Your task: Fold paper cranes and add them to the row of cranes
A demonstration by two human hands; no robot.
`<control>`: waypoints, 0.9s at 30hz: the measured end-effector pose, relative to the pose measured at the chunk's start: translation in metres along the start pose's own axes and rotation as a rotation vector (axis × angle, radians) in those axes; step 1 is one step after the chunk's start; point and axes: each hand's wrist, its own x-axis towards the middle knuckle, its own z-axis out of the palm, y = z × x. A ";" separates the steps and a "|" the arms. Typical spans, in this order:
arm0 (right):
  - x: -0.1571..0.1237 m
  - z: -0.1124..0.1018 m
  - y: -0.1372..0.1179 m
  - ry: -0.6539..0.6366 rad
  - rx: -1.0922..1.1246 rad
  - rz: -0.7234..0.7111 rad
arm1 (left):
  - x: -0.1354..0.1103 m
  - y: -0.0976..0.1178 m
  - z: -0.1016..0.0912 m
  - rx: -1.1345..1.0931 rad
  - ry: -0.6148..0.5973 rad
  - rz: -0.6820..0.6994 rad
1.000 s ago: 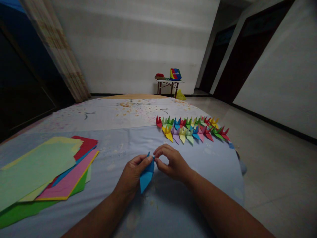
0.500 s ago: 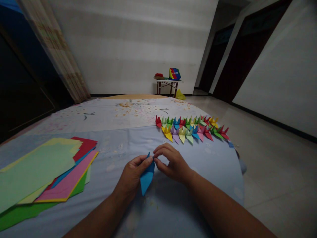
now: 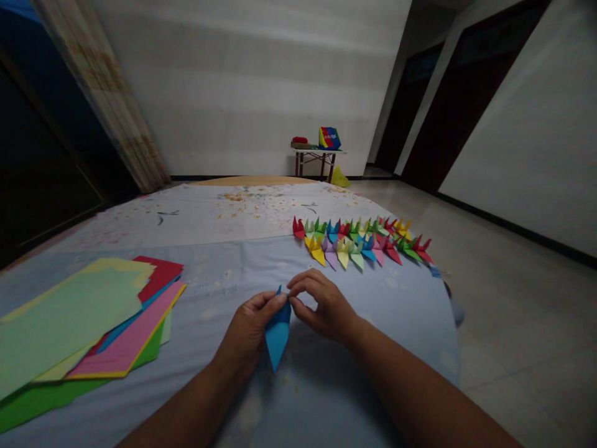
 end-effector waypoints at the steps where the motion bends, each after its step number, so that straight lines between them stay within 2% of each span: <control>1: 0.000 0.000 0.000 0.001 0.017 0.011 | 0.000 0.000 0.000 -0.011 -0.001 -0.001; 15: 0.001 0.000 -0.001 -0.023 0.187 0.186 | -0.006 0.006 0.004 -0.031 0.027 -0.014; 27: 0.001 0.003 0.000 -0.061 0.268 0.321 | -0.001 0.000 0.000 -0.020 0.001 0.028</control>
